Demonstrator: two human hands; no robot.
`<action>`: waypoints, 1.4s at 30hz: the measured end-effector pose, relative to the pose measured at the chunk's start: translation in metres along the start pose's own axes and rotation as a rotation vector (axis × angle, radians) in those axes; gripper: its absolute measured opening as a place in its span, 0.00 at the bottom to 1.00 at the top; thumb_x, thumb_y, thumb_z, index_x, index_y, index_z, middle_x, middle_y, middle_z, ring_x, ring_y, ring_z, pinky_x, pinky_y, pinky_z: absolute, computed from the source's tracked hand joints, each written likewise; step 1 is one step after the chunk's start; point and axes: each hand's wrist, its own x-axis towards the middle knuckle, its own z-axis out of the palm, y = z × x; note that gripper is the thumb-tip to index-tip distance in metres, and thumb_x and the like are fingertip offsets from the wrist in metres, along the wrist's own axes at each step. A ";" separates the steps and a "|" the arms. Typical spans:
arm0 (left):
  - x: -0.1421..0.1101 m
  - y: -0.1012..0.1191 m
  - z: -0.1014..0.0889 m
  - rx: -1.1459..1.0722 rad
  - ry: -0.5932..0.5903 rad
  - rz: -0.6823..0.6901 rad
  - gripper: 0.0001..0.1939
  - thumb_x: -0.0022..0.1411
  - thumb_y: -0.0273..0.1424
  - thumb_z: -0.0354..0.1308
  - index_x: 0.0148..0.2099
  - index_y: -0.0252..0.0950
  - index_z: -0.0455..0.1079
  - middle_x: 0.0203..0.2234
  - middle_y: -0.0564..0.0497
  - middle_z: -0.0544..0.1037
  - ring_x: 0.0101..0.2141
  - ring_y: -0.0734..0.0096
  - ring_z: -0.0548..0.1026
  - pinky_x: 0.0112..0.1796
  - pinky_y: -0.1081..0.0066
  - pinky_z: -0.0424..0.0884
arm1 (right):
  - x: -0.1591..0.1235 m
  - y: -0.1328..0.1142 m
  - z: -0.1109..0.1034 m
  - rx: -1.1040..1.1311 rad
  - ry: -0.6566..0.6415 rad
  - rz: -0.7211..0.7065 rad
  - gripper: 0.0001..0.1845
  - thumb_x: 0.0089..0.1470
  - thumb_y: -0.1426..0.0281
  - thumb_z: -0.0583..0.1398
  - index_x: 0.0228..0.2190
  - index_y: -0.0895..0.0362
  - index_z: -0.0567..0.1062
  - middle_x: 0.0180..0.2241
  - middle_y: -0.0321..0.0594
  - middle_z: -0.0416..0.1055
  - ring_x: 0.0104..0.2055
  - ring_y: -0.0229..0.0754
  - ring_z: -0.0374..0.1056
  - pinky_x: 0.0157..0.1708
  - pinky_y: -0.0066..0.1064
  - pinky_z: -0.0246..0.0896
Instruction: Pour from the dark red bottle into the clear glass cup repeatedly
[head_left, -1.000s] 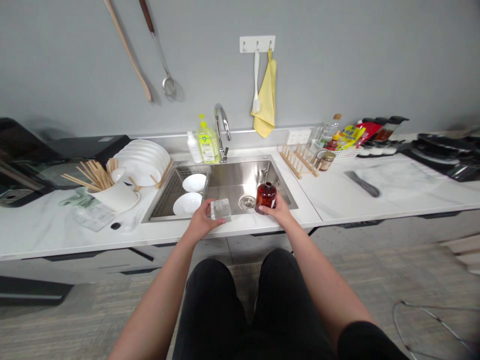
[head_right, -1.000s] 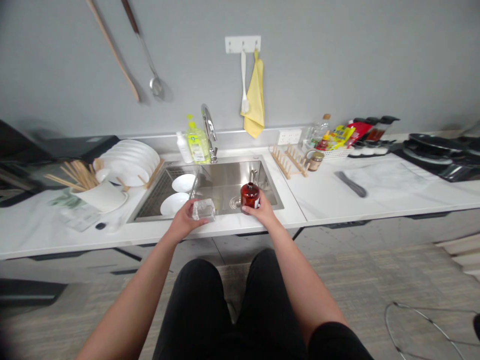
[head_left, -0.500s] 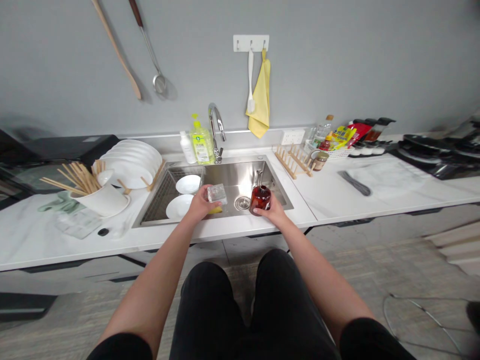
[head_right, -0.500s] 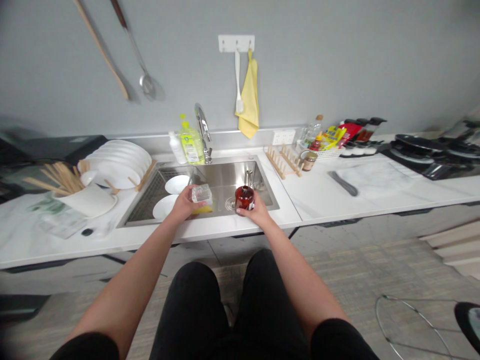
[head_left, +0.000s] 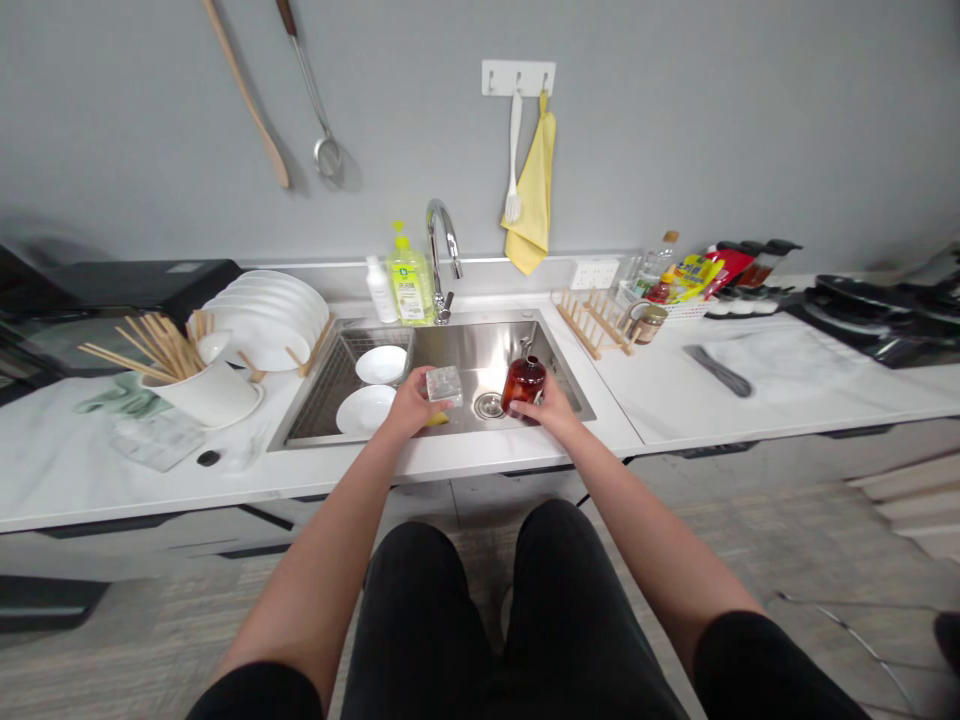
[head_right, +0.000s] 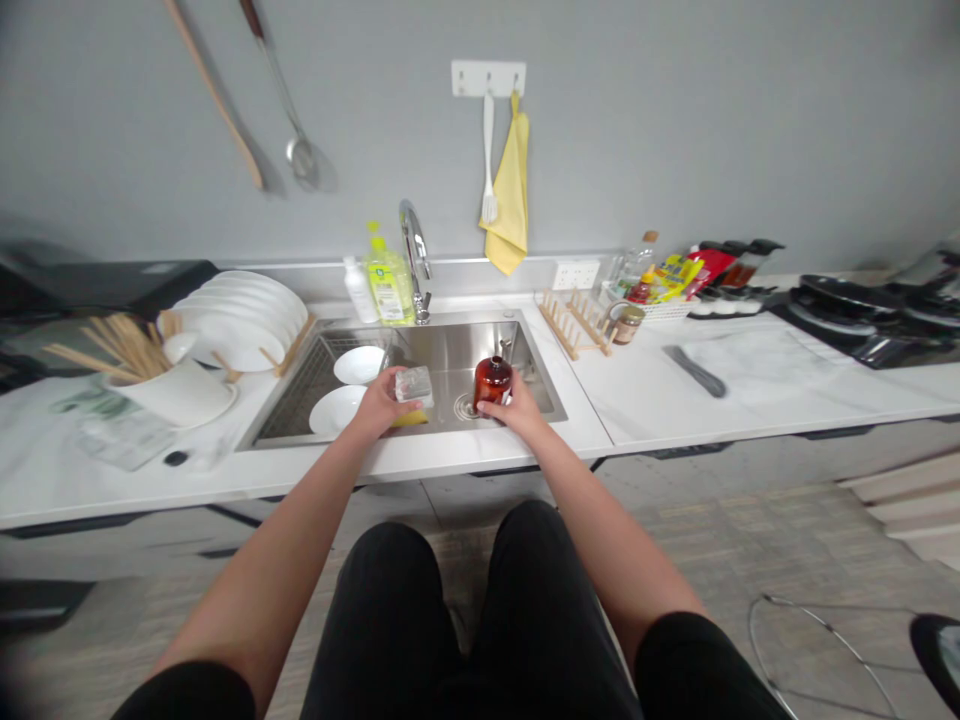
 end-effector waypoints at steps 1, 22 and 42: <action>0.000 0.000 0.000 0.007 0.002 0.002 0.44 0.42 0.38 0.85 0.60 0.41 0.72 0.49 0.46 0.85 0.48 0.52 0.85 0.54 0.52 0.82 | 0.009 -0.001 0.002 -0.008 0.003 0.002 0.56 0.40 0.56 0.82 0.68 0.53 0.74 0.61 0.51 0.81 0.61 0.63 0.77 0.70 0.60 0.68; 0.000 -0.002 0.001 0.018 -0.024 -0.003 0.46 0.43 0.37 0.86 0.61 0.40 0.70 0.51 0.45 0.83 0.49 0.55 0.83 0.56 0.53 0.80 | 0.043 0.020 0.047 -0.120 -0.120 -0.184 0.51 0.44 0.66 0.78 0.68 0.51 0.74 0.65 0.46 0.79 0.65 0.59 0.76 0.70 0.53 0.69; -0.003 0.010 0.002 0.143 -0.051 -0.045 0.44 0.43 0.35 0.86 0.61 0.41 0.72 0.52 0.46 0.85 0.49 0.52 0.84 0.57 0.49 0.79 | 0.028 -0.008 0.044 -0.552 -0.081 -0.391 0.50 0.48 0.72 0.74 0.72 0.48 0.75 0.66 0.48 0.78 0.67 0.68 0.69 0.69 0.60 0.62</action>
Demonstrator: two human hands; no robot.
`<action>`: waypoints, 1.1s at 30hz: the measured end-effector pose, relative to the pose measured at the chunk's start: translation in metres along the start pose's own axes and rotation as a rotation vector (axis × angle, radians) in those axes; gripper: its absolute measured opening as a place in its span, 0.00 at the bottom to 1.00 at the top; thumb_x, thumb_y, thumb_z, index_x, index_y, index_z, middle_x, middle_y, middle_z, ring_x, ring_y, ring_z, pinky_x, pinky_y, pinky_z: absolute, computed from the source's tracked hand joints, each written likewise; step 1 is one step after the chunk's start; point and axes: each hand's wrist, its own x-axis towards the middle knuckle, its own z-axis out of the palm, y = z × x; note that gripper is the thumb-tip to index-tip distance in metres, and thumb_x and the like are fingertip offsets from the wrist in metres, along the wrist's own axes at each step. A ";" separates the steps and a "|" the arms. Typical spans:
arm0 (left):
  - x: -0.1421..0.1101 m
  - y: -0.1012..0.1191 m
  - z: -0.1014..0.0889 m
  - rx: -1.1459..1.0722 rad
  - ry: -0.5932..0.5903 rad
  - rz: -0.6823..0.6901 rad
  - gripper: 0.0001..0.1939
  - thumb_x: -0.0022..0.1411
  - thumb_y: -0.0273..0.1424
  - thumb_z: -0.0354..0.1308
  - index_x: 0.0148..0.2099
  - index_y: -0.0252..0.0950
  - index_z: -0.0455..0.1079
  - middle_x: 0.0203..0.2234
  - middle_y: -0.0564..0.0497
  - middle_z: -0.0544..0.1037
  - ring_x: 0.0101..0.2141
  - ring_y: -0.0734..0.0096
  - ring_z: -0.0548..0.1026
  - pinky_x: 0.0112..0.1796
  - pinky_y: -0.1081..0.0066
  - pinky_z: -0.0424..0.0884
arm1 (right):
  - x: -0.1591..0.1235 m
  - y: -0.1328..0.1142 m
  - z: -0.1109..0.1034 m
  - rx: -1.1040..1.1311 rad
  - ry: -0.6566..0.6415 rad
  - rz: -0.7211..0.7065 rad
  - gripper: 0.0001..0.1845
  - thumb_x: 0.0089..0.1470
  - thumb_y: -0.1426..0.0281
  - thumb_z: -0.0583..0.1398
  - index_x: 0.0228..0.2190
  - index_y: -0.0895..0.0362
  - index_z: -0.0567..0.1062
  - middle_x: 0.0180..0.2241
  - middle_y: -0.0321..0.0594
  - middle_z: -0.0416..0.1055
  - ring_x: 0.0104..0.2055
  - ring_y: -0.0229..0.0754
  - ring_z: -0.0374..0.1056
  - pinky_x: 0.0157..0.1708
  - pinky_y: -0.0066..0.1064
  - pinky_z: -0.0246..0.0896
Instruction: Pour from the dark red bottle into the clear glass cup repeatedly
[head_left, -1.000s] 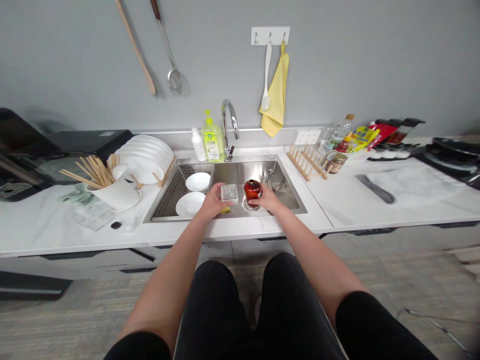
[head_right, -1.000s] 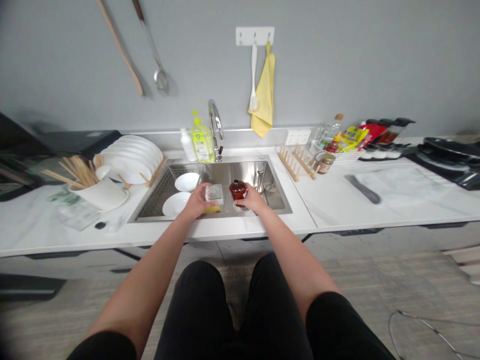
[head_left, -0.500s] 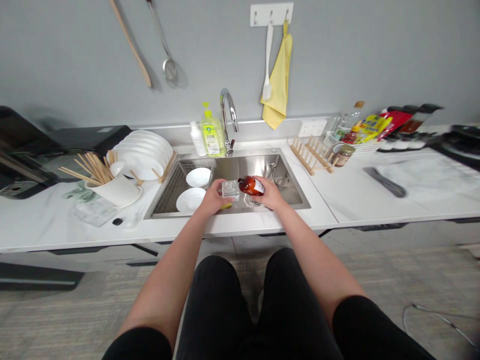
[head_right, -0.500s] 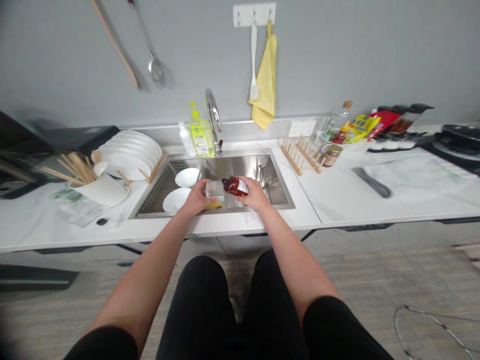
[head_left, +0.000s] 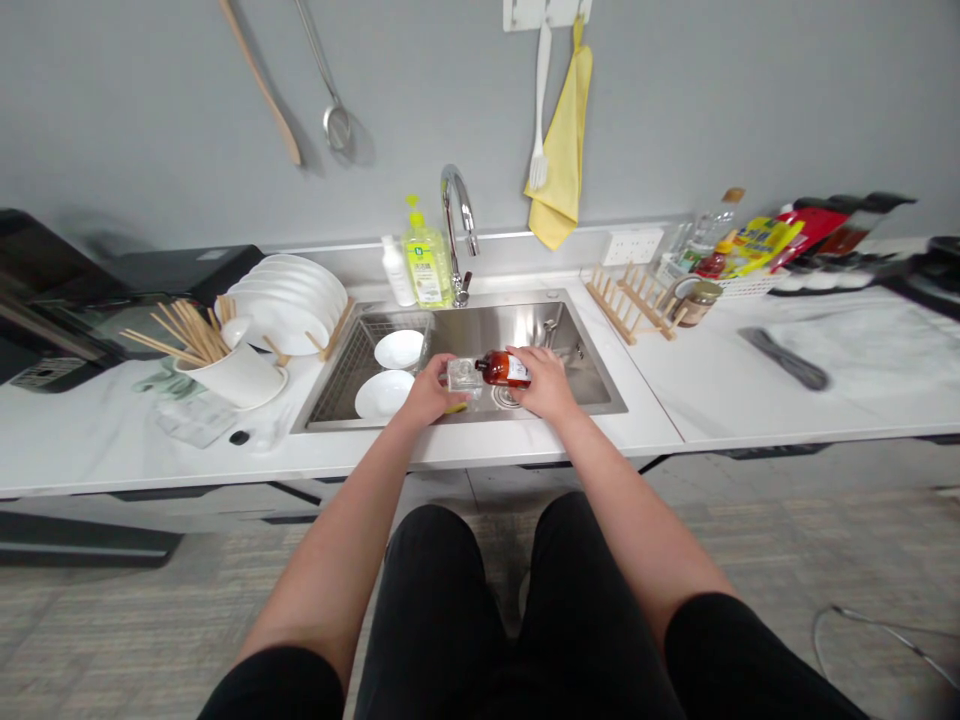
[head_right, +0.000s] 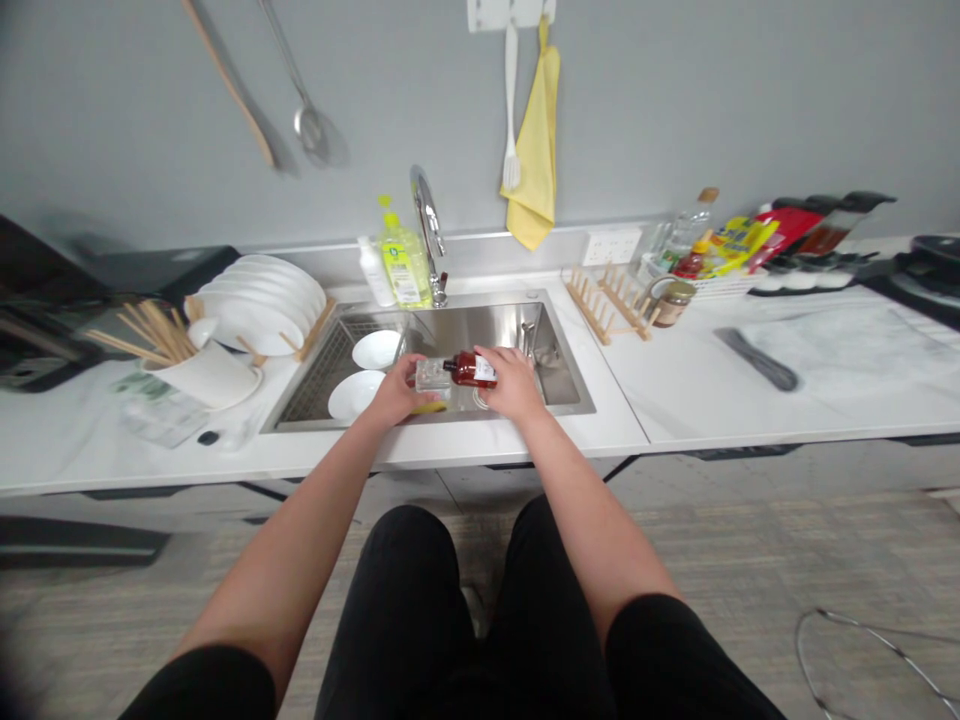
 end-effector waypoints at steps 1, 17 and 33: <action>0.000 0.000 0.000 0.005 -0.001 0.003 0.44 0.43 0.35 0.86 0.60 0.41 0.72 0.52 0.46 0.85 0.49 0.52 0.84 0.57 0.49 0.79 | 0.000 0.000 0.000 -0.004 -0.003 0.000 0.49 0.48 0.72 0.73 0.72 0.48 0.75 0.66 0.48 0.78 0.67 0.68 0.69 0.69 0.60 0.62; -0.001 0.004 0.000 0.001 -0.006 0.006 0.43 0.43 0.35 0.85 0.60 0.41 0.72 0.52 0.46 0.84 0.50 0.52 0.84 0.58 0.48 0.79 | -0.001 -0.004 -0.007 -0.054 -0.003 -0.027 0.50 0.52 0.70 0.72 0.75 0.47 0.72 0.67 0.49 0.76 0.69 0.70 0.65 0.69 0.62 0.58; -0.001 0.004 0.000 0.008 -0.006 0.034 0.42 0.45 0.34 0.85 0.60 0.40 0.72 0.52 0.44 0.85 0.50 0.52 0.84 0.57 0.51 0.79 | 0.010 -0.018 -0.027 -0.114 -0.075 -0.042 0.48 0.55 0.69 0.71 0.75 0.49 0.72 0.67 0.50 0.76 0.68 0.72 0.62 0.67 0.61 0.55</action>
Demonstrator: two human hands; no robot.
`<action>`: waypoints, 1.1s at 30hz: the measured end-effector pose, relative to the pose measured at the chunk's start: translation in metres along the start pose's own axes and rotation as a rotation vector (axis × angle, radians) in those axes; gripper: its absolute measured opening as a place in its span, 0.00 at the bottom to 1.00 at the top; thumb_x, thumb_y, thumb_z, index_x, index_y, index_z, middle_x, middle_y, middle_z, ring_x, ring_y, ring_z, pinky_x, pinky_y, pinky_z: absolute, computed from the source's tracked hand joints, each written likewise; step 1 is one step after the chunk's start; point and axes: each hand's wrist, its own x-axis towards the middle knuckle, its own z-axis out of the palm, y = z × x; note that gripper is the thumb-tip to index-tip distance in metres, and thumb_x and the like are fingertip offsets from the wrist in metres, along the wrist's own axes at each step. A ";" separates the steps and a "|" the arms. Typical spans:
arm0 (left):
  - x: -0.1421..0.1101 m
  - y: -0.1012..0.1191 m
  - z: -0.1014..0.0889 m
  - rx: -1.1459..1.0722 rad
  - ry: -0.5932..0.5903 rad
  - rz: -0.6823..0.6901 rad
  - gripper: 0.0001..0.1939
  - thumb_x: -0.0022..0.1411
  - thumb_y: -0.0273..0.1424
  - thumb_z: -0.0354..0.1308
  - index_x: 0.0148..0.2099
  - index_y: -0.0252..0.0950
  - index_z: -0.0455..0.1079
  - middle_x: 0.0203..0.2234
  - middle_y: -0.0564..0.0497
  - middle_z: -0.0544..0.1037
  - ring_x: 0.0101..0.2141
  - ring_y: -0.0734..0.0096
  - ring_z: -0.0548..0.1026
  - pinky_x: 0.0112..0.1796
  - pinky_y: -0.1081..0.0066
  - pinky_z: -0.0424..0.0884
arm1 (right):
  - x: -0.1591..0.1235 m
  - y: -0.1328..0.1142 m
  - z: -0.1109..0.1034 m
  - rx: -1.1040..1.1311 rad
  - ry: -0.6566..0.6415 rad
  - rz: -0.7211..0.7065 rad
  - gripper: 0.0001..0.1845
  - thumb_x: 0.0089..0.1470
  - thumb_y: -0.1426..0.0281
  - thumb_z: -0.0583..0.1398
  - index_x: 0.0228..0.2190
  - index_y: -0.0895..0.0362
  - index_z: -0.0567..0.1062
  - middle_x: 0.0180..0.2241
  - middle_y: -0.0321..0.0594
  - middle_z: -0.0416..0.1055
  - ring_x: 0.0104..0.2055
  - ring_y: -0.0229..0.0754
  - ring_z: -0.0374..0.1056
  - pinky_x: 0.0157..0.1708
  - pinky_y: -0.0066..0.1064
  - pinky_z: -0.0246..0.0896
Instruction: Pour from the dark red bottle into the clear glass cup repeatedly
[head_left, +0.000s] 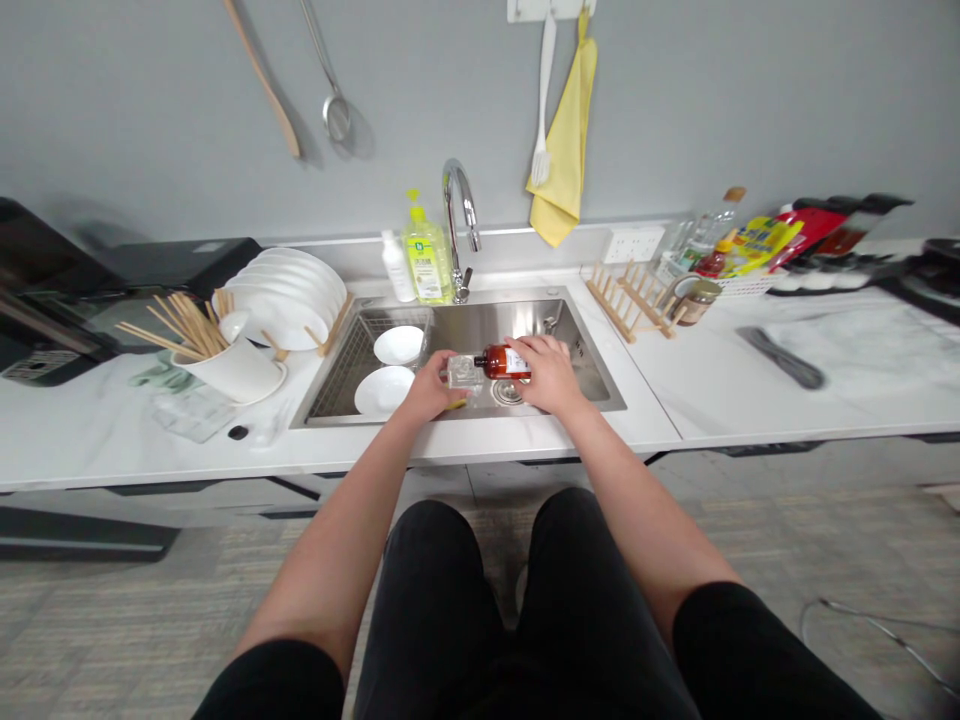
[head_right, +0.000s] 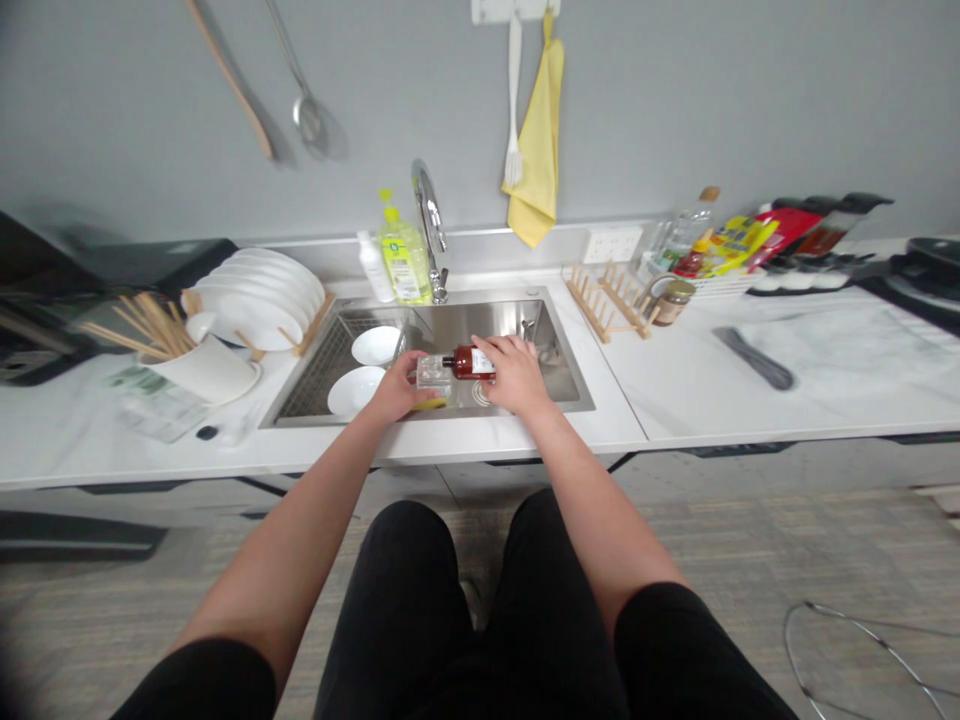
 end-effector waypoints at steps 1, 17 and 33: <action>0.000 0.000 0.000 0.006 -0.002 0.003 0.42 0.45 0.35 0.85 0.60 0.40 0.72 0.53 0.44 0.85 0.51 0.52 0.84 0.57 0.51 0.79 | 0.001 -0.001 -0.002 -0.008 -0.005 -0.003 0.49 0.55 0.69 0.71 0.76 0.49 0.71 0.67 0.50 0.76 0.68 0.72 0.62 0.67 0.61 0.55; 0.000 -0.003 -0.001 0.061 -0.003 -0.005 0.43 0.46 0.35 0.83 0.62 0.41 0.71 0.55 0.44 0.84 0.51 0.52 0.84 0.57 0.51 0.80 | 0.007 -0.012 -0.017 -0.143 -0.043 -0.033 0.46 0.57 0.69 0.68 0.76 0.51 0.71 0.67 0.50 0.76 0.66 0.69 0.63 0.63 0.57 0.58; 0.001 -0.005 -0.001 0.143 -0.010 -0.016 0.43 0.47 0.34 0.82 0.65 0.41 0.71 0.55 0.44 0.85 0.48 0.55 0.84 0.55 0.54 0.80 | 0.001 -0.005 -0.009 -0.093 -0.030 -0.024 0.46 0.55 0.69 0.70 0.74 0.50 0.72 0.67 0.49 0.77 0.65 0.68 0.65 0.62 0.57 0.58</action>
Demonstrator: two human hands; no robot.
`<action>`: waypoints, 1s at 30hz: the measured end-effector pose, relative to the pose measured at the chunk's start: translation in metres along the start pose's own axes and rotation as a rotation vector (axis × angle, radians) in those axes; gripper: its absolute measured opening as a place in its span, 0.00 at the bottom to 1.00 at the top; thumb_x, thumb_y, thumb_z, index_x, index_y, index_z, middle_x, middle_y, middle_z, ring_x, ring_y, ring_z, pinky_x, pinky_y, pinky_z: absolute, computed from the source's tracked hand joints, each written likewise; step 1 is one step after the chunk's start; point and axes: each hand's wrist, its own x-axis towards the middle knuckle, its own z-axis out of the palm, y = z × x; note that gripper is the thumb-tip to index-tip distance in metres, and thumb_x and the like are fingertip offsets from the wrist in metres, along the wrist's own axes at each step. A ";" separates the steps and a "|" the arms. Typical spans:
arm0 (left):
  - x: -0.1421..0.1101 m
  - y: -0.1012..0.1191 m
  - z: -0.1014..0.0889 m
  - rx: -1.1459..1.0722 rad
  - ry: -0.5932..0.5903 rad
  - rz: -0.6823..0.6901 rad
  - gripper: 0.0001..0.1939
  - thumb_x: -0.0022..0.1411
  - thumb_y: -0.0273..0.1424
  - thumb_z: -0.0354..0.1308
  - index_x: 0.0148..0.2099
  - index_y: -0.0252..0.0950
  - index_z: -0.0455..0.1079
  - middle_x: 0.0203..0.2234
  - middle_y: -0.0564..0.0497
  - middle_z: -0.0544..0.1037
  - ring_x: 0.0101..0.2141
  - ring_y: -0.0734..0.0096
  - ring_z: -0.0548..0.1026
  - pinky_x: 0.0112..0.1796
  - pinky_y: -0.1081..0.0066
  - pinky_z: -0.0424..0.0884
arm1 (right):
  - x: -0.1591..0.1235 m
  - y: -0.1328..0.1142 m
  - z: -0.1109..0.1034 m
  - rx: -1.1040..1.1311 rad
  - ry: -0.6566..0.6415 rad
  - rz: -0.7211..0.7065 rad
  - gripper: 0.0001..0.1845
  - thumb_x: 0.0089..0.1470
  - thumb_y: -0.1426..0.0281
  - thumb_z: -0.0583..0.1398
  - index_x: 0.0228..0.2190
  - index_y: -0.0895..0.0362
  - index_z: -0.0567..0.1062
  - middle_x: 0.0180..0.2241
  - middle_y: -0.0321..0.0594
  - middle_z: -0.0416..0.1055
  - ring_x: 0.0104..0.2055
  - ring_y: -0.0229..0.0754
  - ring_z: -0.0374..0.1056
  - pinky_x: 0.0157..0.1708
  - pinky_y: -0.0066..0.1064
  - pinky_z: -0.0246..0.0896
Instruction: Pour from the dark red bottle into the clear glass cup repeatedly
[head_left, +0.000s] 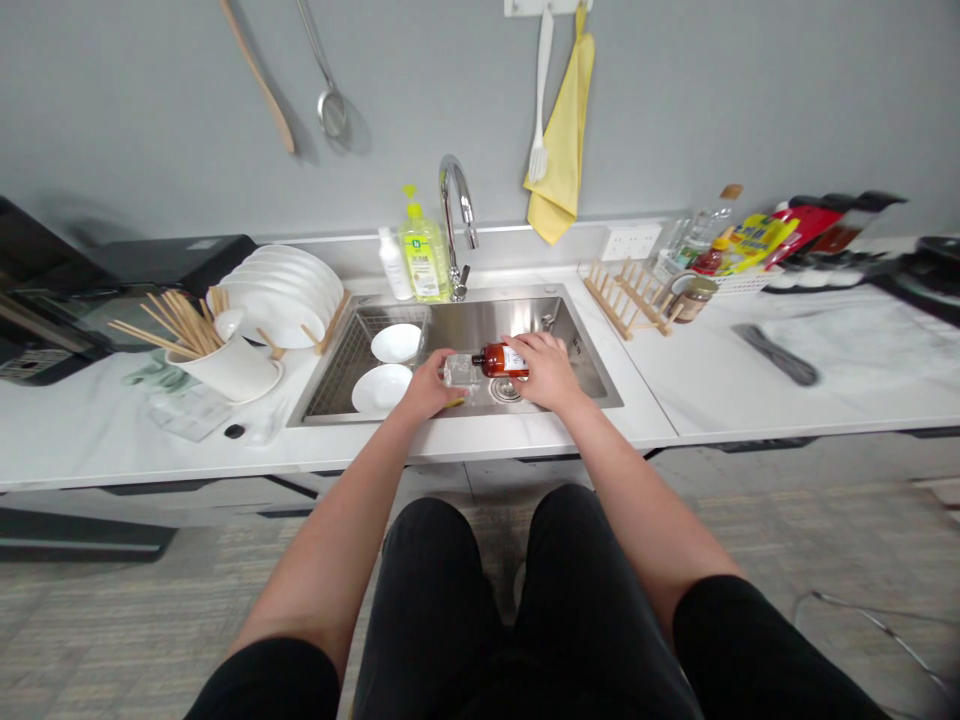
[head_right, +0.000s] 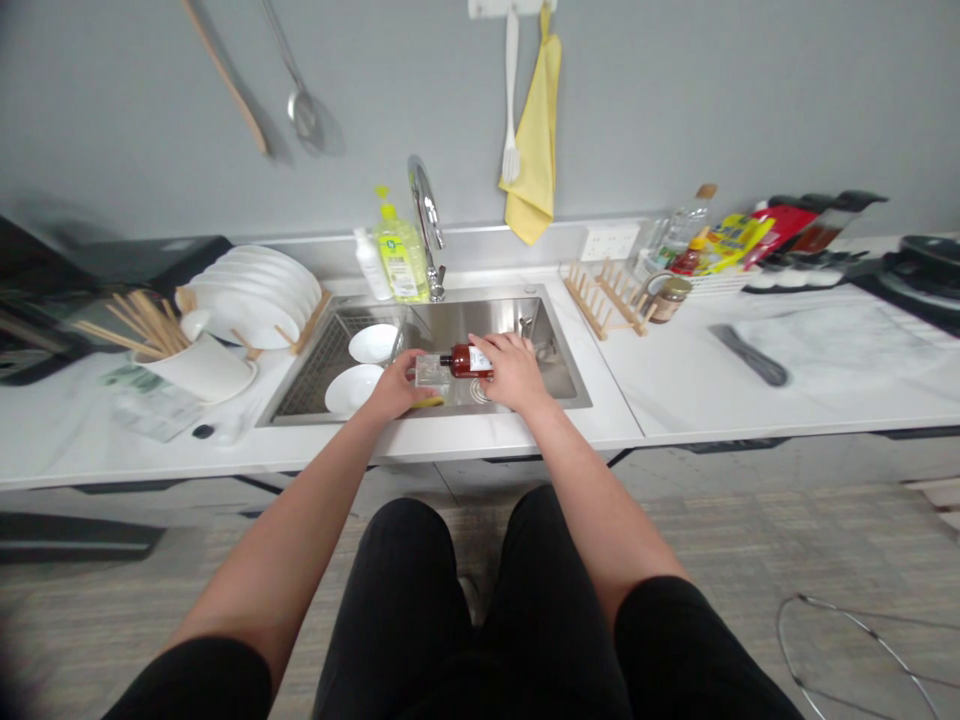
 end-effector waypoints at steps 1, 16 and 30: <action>0.000 0.000 0.000 0.016 0.000 -0.003 0.44 0.47 0.33 0.82 0.65 0.41 0.72 0.55 0.45 0.85 0.48 0.54 0.84 0.55 0.53 0.80 | -0.001 0.002 0.002 0.006 0.000 0.006 0.46 0.56 0.68 0.70 0.74 0.50 0.73 0.67 0.49 0.77 0.65 0.68 0.66 0.62 0.56 0.59; 0.001 0.003 0.000 0.130 -0.005 -0.016 0.44 0.46 0.35 0.82 0.65 0.43 0.73 0.49 0.48 0.85 0.49 0.52 0.84 0.57 0.53 0.80 | -0.007 0.012 0.014 0.071 -0.002 0.027 0.45 0.55 0.69 0.70 0.73 0.50 0.74 0.67 0.50 0.77 0.66 0.66 0.69 0.63 0.54 0.61; 0.000 0.008 0.001 0.191 -0.004 -0.025 0.44 0.46 0.36 0.82 0.65 0.43 0.74 0.48 0.48 0.86 0.47 0.50 0.84 0.52 0.53 0.81 | -0.009 0.016 0.018 0.086 -0.008 0.031 0.46 0.54 0.68 0.70 0.73 0.50 0.74 0.67 0.49 0.77 0.67 0.65 0.70 0.64 0.54 0.62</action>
